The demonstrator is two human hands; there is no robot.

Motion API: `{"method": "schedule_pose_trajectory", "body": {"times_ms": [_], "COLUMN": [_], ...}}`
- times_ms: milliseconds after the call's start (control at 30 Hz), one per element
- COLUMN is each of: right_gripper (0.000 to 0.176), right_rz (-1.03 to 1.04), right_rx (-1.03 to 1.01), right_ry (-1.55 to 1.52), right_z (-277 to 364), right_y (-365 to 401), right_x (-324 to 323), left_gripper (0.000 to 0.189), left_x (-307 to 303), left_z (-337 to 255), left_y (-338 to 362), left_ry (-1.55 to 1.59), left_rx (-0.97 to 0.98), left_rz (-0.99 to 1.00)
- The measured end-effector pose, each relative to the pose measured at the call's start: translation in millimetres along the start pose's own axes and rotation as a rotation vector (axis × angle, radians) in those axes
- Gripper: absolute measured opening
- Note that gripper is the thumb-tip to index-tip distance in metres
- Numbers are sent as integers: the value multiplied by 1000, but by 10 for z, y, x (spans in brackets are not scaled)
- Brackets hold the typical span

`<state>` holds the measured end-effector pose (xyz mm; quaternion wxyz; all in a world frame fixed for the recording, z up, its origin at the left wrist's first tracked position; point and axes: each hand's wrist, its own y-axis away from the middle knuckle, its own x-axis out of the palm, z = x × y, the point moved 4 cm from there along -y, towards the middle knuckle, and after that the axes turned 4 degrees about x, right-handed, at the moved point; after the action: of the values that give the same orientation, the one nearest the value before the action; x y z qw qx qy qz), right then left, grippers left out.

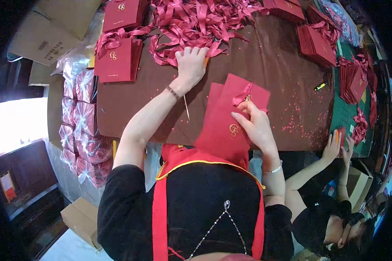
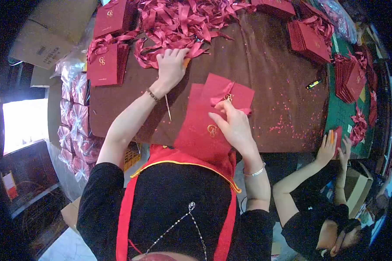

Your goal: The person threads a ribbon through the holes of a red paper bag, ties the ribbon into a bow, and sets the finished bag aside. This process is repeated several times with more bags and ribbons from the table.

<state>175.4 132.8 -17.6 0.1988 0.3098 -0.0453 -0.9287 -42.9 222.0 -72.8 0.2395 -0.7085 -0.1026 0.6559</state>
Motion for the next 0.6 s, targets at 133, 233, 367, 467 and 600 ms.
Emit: {"method": "schedule_pose_trajectory", "body": {"times_ms": [133, 233, 367, 467, 600], "right_gripper": [27, 28, 29, 30, 32], "right_rz": [-55, -53, -12, 18, 35], "right_rx": [59, 70, 75, 83, 97], "right_ry": [-15, -25, 8, -15, -28], "right_z": [-122, -226, -250, -246, -246], "right_y": [-5, -38, -102, -123, -115], "right_x": [-83, -83, -18, 7, -5], "left_gripper": [21, 25, 26, 30, 42], "left_x": [-272, -535, -648, -671, -716], "left_z": [-15, 25, 112, 52, -57], "left_y": [149, 412, 757, 865, 749], "left_ry": [142, 58, 19, 48, 91], "left_rx": [124, 212, 254, 191, 66], "left_rz": [-62, 20, 136, 141, 177]}}
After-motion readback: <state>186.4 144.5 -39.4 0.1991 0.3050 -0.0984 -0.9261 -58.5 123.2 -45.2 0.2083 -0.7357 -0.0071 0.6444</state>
